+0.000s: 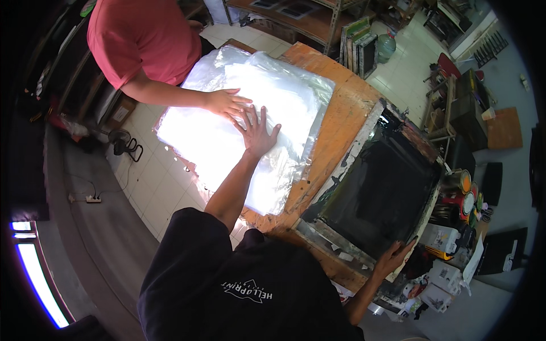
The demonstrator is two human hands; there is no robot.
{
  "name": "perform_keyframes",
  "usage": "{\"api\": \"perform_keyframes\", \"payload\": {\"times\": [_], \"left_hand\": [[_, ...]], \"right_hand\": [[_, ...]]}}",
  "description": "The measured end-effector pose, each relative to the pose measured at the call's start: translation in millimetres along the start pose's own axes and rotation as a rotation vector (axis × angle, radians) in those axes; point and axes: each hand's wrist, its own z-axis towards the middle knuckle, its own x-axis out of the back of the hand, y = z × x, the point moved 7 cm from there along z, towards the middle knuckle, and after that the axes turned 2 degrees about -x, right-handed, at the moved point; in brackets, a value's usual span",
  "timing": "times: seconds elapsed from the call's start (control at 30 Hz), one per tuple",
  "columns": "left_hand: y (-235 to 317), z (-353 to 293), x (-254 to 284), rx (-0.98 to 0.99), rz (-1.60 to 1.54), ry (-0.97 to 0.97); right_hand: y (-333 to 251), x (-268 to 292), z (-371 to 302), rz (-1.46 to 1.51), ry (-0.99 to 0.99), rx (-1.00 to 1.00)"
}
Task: The person prepares a screen printing frame by wiping it with a cloth, then applies ink across the mesh using a squeegee. A coworker places a white t-shirt on the table, and the person positions the screen over it to perform a print stroke.
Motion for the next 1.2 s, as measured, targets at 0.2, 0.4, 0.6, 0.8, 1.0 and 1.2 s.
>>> {"api": "perform_keyframes", "payload": {"times": [0.2,0.4,0.6,0.8,1.0,1.2], "left_hand": [[15,24,-22,-0.016,0.004,0.045],[104,16,7,-0.149,-0.124,0.103],[164,13,-20,-0.279,-0.064,0.061],[169,59,-40,-0.318,0.069,0.079],[175,96,-39,-0.453,0.062,0.167],[173,117,-39,-0.425,-0.003,0.203]], "right_hand": [[11,-3,-4,-0.014,0.06,0.022],[-1,-6,1,0.005,0.045,-0.005],[5,-6,8,-0.072,0.02,-0.031],[29,2,8,-0.196,0.072,-0.033],[36,-5,10,-0.231,0.058,-0.002],[33,-10,14,-0.127,0.044,-0.011]]}}
